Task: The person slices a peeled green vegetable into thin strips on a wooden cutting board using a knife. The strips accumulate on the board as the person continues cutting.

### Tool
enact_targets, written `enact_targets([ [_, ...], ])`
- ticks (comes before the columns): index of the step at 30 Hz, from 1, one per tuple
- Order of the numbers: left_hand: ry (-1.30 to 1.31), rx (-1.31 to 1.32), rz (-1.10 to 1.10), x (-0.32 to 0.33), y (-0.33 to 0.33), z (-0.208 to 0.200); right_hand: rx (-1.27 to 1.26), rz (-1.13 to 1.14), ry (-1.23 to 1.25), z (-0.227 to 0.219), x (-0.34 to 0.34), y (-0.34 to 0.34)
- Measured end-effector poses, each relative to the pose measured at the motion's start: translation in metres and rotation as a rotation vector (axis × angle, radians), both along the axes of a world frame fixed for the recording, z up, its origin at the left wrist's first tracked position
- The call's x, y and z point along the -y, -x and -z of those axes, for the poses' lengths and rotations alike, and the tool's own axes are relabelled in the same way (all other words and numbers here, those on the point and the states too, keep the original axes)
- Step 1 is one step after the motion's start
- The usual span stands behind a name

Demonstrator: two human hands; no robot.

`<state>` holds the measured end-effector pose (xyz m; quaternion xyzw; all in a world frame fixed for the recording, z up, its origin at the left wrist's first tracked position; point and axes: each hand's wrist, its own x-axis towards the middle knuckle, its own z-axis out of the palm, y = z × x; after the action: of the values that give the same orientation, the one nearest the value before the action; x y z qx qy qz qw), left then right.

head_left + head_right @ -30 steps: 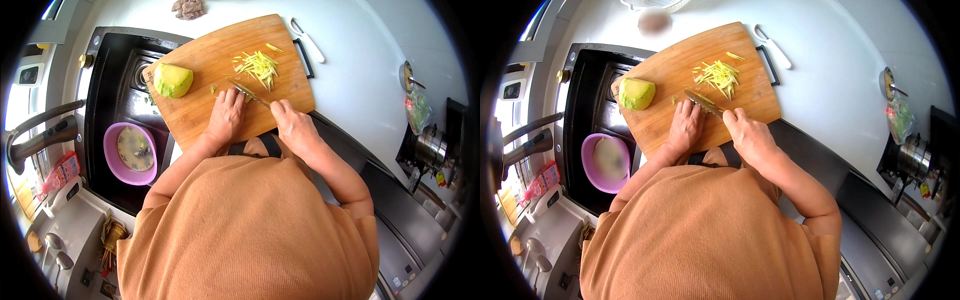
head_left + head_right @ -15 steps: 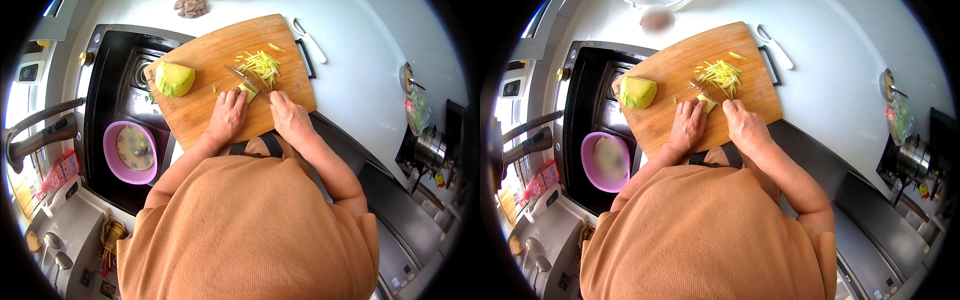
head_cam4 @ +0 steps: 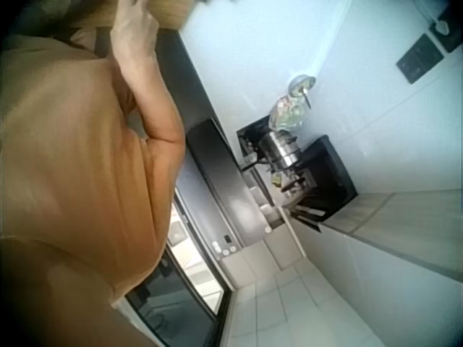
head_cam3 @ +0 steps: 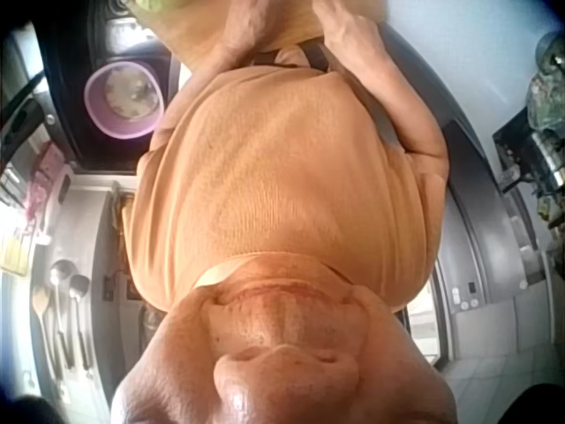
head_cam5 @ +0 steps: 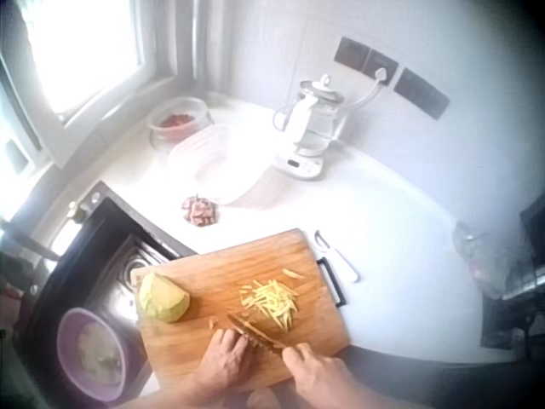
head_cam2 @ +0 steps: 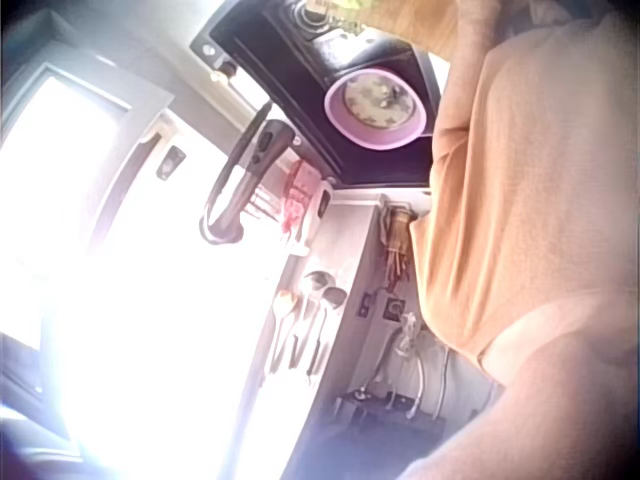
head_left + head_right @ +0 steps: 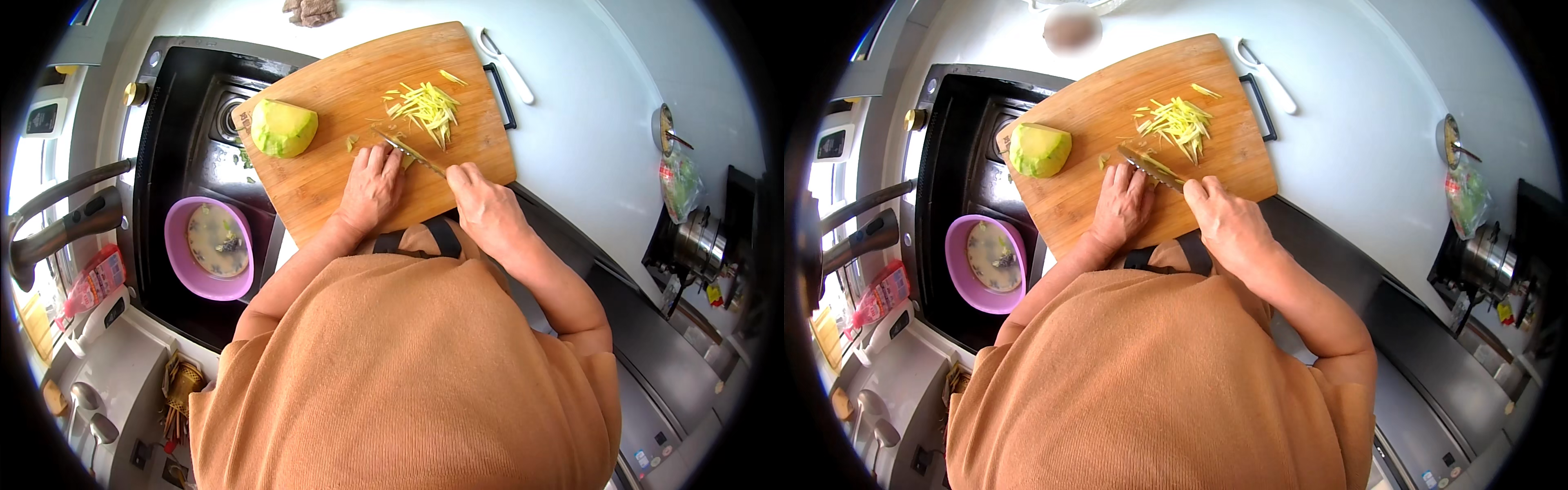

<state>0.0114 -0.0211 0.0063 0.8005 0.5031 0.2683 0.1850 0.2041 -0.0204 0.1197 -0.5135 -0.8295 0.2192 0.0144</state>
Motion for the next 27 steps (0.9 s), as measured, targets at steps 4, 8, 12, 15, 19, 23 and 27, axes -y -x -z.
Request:
enact_targets([
  [4, -0.012, -0.052, 0.041, -0.001, 0.002, -0.005, -0.021, -0.012, -0.026, 0.008, -0.005, 0.005],
  [8, -0.041, -0.037, 0.032, -0.001, 0.001, -0.004, -0.023, -0.01, -0.056, 0.021, -0.009, 0.01],
  [12, -0.07, 0.015, 0.035, -0.002, 0.0, -0.003, -0.026, 0.018, -0.058, 0.026, -0.01, 0.017],
  [15, -0.058, 0.05, 0.021, -0.002, -0.001, -0.003, -0.07, 0.072, -0.062, 0.026, -0.011, 0.017],
  [19, -0.022, 0.072, 0.006, -0.001, -0.001, -0.002, -0.153, 0.113, -0.095, 0.03, -0.009, 0.012],
  [23, -0.022, 0.066, 0.003, -0.001, -0.001, 0.001, -0.104, 0.06, -0.069, 0.019, -0.006, 0.01],
  [27, -0.039, 0.019, 0.006, -0.001, 0.0, -0.003, -0.025, 0.01, -0.048, 0.008, -0.001, 0.005],
])
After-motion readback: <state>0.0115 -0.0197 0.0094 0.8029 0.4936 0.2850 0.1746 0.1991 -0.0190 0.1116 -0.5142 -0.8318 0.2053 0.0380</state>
